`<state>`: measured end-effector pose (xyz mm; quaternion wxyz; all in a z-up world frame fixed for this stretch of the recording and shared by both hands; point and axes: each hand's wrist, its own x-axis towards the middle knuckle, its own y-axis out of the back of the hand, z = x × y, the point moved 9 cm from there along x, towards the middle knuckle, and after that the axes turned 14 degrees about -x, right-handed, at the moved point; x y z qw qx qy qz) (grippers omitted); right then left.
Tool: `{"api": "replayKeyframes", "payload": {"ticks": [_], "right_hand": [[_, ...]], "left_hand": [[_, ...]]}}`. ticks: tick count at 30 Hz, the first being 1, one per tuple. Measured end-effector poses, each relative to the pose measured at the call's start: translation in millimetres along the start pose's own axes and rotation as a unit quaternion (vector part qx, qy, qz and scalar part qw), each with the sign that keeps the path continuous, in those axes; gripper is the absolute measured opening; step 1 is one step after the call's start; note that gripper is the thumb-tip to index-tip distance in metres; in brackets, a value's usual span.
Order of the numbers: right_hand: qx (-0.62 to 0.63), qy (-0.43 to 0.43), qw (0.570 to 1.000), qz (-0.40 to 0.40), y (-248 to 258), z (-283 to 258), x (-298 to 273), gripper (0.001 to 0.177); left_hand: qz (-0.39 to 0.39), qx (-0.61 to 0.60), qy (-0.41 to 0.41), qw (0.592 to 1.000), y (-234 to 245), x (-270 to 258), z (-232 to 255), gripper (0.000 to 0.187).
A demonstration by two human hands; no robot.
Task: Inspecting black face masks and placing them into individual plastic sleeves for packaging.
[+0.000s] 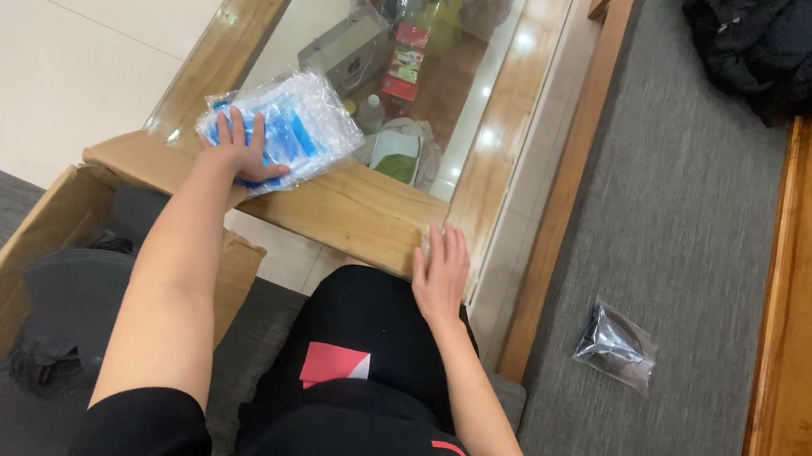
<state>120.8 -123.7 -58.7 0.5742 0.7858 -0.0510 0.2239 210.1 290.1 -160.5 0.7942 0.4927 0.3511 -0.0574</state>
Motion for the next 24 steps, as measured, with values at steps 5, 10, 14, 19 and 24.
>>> {"api": "replayKeyframes", "payload": {"ticks": [5,10,14,19,24], "right_hand": [[-0.125,0.010,0.980,-0.157,-46.7,-8.4,-1.4,0.053],[-0.157,-0.011,0.959,-0.234,-49.7,-11.1,3.1,0.054],[-0.175,-0.017,0.961,-0.215,-57.7,-7.0,-1.1,0.055],[-0.190,-0.009,0.960,-0.205,-60.6,-8.0,-2.6,0.054],[-0.179,-0.014,0.964,-0.195,-63.7,-4.1,-6.2,0.054]], "left_hand": [[-0.060,0.056,0.009,0.997,-5.1,0.0,-2.6,0.120],[-0.077,0.054,0.003,0.996,1.8,-11.2,4.8,0.119],[-0.081,0.047,0.001,0.996,0.2,-13.8,7.3,0.118],[-0.079,0.041,-0.004,0.996,-4.9,-7.6,2.7,0.117],[-0.059,0.042,-0.009,0.997,1.5,-12.4,8.6,0.116]]}}
